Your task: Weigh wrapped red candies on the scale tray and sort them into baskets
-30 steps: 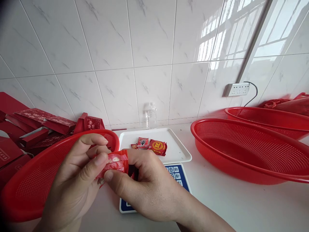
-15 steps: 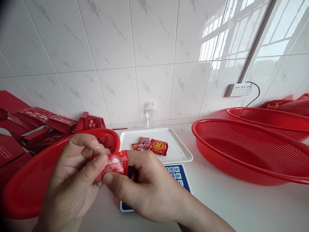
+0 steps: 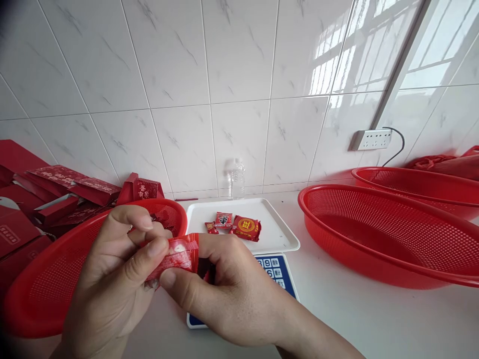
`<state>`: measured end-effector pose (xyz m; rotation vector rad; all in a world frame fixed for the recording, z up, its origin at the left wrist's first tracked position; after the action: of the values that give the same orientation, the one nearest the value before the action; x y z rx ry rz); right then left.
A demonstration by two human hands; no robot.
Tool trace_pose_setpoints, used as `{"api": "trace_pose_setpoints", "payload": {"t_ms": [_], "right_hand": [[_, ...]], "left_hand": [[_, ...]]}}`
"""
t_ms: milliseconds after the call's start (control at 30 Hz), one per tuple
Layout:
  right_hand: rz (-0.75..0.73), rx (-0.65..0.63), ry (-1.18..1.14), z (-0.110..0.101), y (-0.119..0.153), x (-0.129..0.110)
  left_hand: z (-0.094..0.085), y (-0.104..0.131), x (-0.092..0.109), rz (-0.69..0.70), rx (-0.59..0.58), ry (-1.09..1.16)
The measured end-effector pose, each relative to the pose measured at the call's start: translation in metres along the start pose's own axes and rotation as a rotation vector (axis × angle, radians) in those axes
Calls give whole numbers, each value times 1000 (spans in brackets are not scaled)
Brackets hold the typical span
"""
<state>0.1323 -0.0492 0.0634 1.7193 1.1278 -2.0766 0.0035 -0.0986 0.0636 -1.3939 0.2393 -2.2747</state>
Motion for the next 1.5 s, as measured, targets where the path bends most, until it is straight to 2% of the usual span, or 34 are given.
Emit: {"api": "trace_pose_setpoints", "payload": {"t_ms": [133, 200, 500, 700, 900, 1000, 1100, 1200, 1333, 1500], "right_hand": [[-37, -10, -14, -1, -1, 0], [-54, 6, -4, -2, -2, 0], [-49, 130, 2, -7, -5, 0], [-116, 149, 11, -9, -5, -3], [-128, 152, -57, -7, -6, 1], [-107, 156, -64, -9, -6, 3], [-164, 175, 35, -13, -5, -2], [-236, 322, 153, -20, -4, -7], [-295, 344, 209, -22, -2, -8], [-361, 323, 322, -21, 1, -8]], "left_hand": [[1, -1, -1, -54, -83, -35], [1, -2, -2, -37, -103, -43], [3, -3, -3, 70, 16, -135], [4, 4, -1, -53, 137, -149], [4, 2, -4, -55, -100, -117], [4, 2, -3, -49, -72, -110], [4, 3, -1, 27, 34, -165], [3, 2, 1, 220, 113, -365], [3, -1, 3, 484, 108, -651], [4, -1, 8, 582, 94, -736]]}}
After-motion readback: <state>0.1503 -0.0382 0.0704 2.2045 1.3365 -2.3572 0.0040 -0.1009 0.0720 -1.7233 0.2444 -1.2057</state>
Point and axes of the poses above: each hand's wrist, its own y-axis away from the middle knuckle, its own z-axis out of the palm, x = y × z, the point moved 2 cm from there along -y, towards the middle knuckle, and after that the axes turned 14 degrees about x, right-handed, at the moved point
